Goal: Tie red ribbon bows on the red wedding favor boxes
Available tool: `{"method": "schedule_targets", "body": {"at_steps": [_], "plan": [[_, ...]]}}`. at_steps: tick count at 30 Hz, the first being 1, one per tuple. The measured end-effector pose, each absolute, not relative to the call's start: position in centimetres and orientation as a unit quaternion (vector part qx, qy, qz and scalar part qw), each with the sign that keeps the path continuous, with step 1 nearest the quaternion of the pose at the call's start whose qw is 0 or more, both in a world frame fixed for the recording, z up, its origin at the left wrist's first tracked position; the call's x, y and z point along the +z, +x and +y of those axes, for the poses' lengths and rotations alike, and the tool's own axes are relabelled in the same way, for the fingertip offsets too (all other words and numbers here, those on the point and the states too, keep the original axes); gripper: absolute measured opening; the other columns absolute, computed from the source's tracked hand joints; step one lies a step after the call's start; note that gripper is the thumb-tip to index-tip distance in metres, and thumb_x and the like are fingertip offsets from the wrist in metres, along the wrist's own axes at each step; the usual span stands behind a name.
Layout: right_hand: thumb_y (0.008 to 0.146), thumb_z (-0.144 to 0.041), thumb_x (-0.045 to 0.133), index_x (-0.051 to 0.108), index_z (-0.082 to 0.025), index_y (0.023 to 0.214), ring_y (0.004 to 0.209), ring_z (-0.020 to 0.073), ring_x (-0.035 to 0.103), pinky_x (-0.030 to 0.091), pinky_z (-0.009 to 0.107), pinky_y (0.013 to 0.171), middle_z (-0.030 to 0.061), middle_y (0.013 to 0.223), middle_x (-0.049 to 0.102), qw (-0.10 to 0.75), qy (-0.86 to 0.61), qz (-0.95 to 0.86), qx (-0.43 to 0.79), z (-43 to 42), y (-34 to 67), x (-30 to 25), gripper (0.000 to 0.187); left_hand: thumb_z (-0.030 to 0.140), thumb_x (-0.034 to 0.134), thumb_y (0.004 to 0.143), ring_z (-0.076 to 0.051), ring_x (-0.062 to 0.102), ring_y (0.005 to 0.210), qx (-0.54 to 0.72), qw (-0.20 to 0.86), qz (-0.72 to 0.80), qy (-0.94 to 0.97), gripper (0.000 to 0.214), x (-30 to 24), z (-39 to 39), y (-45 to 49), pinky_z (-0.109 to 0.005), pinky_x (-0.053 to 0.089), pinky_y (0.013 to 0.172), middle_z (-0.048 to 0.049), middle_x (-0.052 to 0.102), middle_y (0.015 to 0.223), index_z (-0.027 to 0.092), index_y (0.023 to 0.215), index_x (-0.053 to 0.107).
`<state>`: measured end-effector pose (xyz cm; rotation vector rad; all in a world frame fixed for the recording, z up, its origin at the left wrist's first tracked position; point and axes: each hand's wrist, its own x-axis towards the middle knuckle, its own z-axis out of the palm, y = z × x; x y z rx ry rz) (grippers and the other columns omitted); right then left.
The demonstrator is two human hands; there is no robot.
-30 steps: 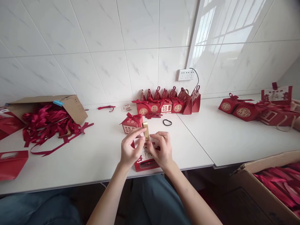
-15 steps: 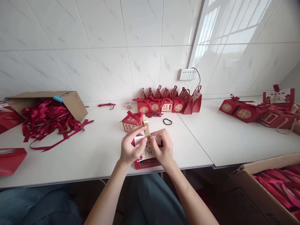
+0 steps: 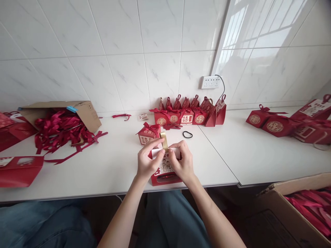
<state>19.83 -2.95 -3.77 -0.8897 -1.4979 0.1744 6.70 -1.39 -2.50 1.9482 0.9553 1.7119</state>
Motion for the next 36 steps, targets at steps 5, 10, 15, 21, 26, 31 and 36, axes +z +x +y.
{"method": "schedule_targets", "body": {"at_steps": [5, 10, 15, 21, 26, 31, 36], "plan": [[0.087, -0.021, 0.047, 0.052, -0.02, 0.083, 0.068, 0.0157, 0.051, 0.042, 0.029, 0.06, 0.0007, 0.074, 0.051, 0.641, -0.386, -0.658, 0.084, -2.9, 19.9, -3.9, 0.006, 0.023, 0.06, 0.077, -0.019, 0.065, 0.088, 0.606, 0.174, 0.337, 0.699, 0.028, -2.3, -1.5, 6.8, -0.03, 0.055, 0.076, -0.0075, 0.068, 0.103, 0.018, 0.103, 0.067], [0.085, -0.023, 0.051, 0.052, -0.021, 0.081, 0.069, 0.0161, 0.052, 0.044, 0.029, 0.062, 0.0006, 0.075, 0.052, 0.646, -0.397, -0.647, 0.074, -2.8, 19.7, -4.0, 0.004, 0.024, 0.06, 0.077, -0.02, 0.065, 0.088, 0.605, 0.161, 0.341, 0.701, 0.027, -2.3, -1.5, 6.7, -0.031, 0.054, 0.077, -0.0078, 0.068, 0.102, 0.018, 0.102, 0.067], [0.088, -0.024, 0.046, 0.053, -0.021, 0.088, 0.068, 0.0154, 0.052, 0.046, 0.03, 0.065, 0.0011, 0.078, 0.053, 0.641, -0.391, -0.654, 0.093, -2.8, 19.8, -4.2, 0.007, 0.025, 0.058, 0.079, -0.019, 0.065, 0.084, 0.59, 0.175, 0.344, 0.709, 0.025, -2.0, -1.5, 6.8, -0.032, 0.054, 0.077, -0.0069, 0.068, 0.097, 0.018, 0.101, 0.065], [0.086, -0.034, 0.053, 0.014, -0.025, 0.141, 0.102, 0.0211, 0.055, 0.047, 0.043, 0.089, 0.0087, 0.112, 0.05, 0.66, -0.354, -0.621, 0.231, -3.9, 21.7, -7.6, 0.068, 0.031, 0.059, 0.082, -0.023, 0.05, 0.122, 0.58, 0.247, 0.33, 0.702, 0.07, -4.1, -2.7, 5.6, -0.038, 0.046, 0.097, -0.0116, 0.046, 0.138, 0.027, 0.142, 0.024], [0.088, -0.037, 0.052, 0.029, -0.027, 0.136, 0.122, 0.0248, 0.048, 0.044, 0.048, 0.098, 0.0126, 0.133, 0.044, 0.575, -0.369, -0.63, 0.367, -5.6, 23.0, -9.9, 0.054, 0.03, 0.065, 0.077, -0.03, 0.048, 0.123, 0.462, 0.261, 0.432, 0.729, 0.081, -8.6, -4.8, 2.9, -0.047, 0.042, 0.1, -0.0148, 0.047, 0.137, 0.025, 0.144, 0.02], [0.085, -0.038, 0.058, 0.04, -0.026, 0.127, 0.119, 0.0256, 0.051, 0.047, 0.046, 0.094, 0.0115, 0.129, 0.051, 0.583, -0.372, -0.599, 0.403, -5.8, 23.1, -10.1, 0.047, 0.024, 0.062, 0.076, -0.029, 0.053, 0.117, 0.35, 0.265, 0.474, 0.763, 0.057, -9.0, -5.8, 1.9, -0.049, 0.042, 0.099, -0.011, 0.058, 0.124, 0.025, 0.13, 0.043], [0.076, -0.035, 0.066, 0.049, -0.024, 0.117, 0.108, 0.0269, 0.059, 0.048, 0.046, 0.092, 0.0091, 0.12, 0.06, 0.635, -0.328, -0.497, 0.492, -5.0, 23.7, -9.9, 0.046, 0.036, 0.069, 0.073, -0.027, 0.05, 0.121, 0.471, 0.314, 0.474, 0.674, 0.067, -7.9, -6.3, 3.5, -0.042, 0.045, 0.098, -0.0118, 0.053, 0.128, 0.023, 0.131, 0.04]]}}
